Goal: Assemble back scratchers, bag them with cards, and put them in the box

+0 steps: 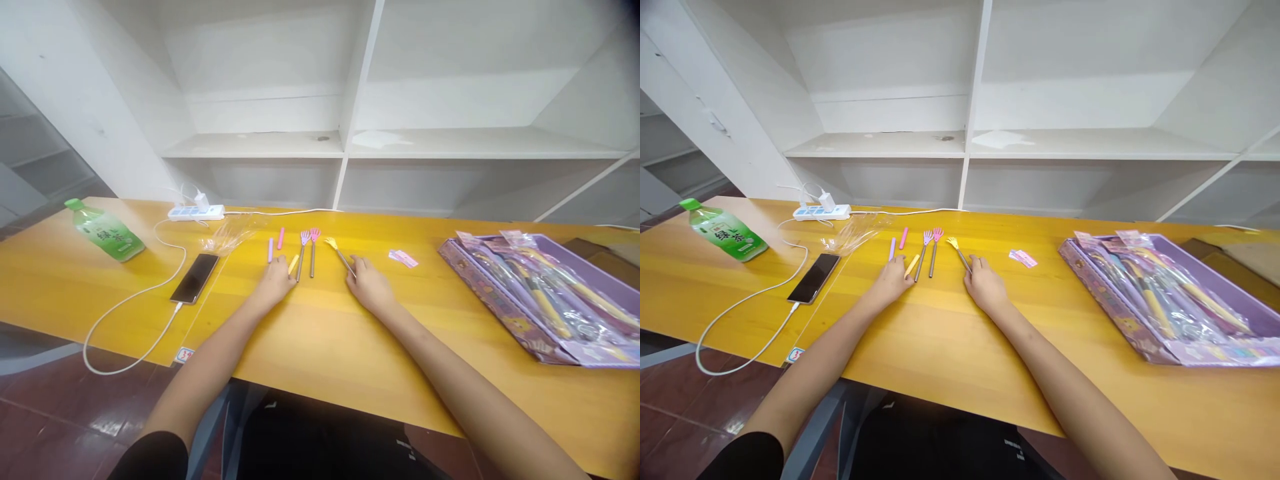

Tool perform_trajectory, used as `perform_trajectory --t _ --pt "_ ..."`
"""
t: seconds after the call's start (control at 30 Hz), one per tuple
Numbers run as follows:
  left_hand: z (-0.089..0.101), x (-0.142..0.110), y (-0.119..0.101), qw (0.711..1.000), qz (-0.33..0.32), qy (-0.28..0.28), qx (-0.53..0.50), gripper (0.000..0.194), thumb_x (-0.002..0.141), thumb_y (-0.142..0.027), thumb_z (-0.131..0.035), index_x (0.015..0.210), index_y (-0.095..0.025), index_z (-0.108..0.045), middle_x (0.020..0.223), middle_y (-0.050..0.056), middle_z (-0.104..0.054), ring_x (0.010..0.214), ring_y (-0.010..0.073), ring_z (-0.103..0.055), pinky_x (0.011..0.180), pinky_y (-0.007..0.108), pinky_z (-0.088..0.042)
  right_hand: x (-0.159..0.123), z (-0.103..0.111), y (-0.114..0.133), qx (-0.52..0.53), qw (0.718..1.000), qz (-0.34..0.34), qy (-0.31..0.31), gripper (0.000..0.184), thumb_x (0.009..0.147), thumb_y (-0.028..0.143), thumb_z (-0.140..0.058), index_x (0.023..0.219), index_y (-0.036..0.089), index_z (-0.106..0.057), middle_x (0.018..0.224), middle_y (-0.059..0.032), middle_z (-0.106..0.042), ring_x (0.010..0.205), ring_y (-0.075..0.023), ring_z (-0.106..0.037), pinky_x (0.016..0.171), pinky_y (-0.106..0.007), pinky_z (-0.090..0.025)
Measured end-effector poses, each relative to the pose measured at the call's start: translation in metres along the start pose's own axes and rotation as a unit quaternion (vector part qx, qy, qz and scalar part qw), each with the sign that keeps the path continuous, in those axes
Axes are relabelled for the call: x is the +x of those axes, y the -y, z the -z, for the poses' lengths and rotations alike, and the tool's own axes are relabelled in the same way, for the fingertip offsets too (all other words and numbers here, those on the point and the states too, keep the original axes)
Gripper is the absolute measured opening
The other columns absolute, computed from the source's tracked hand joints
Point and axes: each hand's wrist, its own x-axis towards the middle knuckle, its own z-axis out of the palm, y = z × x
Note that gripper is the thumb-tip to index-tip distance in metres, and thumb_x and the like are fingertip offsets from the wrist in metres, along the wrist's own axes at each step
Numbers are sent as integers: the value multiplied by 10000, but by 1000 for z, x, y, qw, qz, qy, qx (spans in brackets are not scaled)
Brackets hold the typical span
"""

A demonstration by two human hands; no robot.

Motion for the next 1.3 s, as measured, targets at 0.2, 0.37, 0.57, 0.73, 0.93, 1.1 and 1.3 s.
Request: perform_trajectory --t 0.2,0.37,0.57,0.73,0.93,1.1,1.3 --pt "11 1 0 999 35 22 -5 156 984 -201 -566 1078 -125 -665 995 174 -737 908 269 -725 793 323 -516 2 0 -13 127 990 -64 -5 359 1018 299 -471 1322 144 -581 866 -111 -712 730 -273 -646 665 -343 -430" --pt "16 -9 -8 999 4 5 -43 193 1061 -256 -416 1084 -184 -593 938 112 -720 816 245 -685 685 316 -426 0 -3 -12 536 840 -78 -26 420 969 659 -603 953 243 -550 663 48 -484 527 -143 -415 496 -268 -353" --pt "5 -21 -15 973 -155 37 -164 350 1123 -425 -338 915 -229 -541 818 13 -637 742 192 -596 680 298 -377 -6 3 -1 685 722 -51 85 502 837 626 -833 1082 217 -676 698 56 -551 522 -98 -477 498 -242 -443" --pt "-5 -18 -14 958 -223 62 -169 350 1119 -443 -379 976 -215 -603 930 38 -674 847 203 -620 769 308 -439 -4 2 -8 724 684 -72 51 425 807 589 -876 931 231 -685 780 34 -617 549 -95 -493 670 -331 -606" --pt "-5 -14 -13 961 -224 61 -149 332 1110 -424 -415 1000 -210 -644 948 46 -683 864 207 -621 775 302 -440 2 3 -19 725 682 -89 34 454 766 630 -889 745 213 -710 653 29 -505 595 -125 -492 739 -341 -603" --pt "2 -18 -13 962 -201 75 -168 392 1103 -501 -417 961 -220 -651 835 4 -660 761 185 -594 687 280 -366 0 6 -19 730 677 -93 20 483 829 672 -834 777 208 -709 592 48 -443 512 -96 -382 532 -263 -471" --pt "10 -22 -17 962 -195 76 -176 439 1091 -529 -431 872 -211 -640 743 -12 -617 690 168 -558 645 281 -322 0 10 -21 735 672 -92 18 426 853 631 -812 839 224 -689 581 44 -488 458 -95 -291 447 -274 -268"
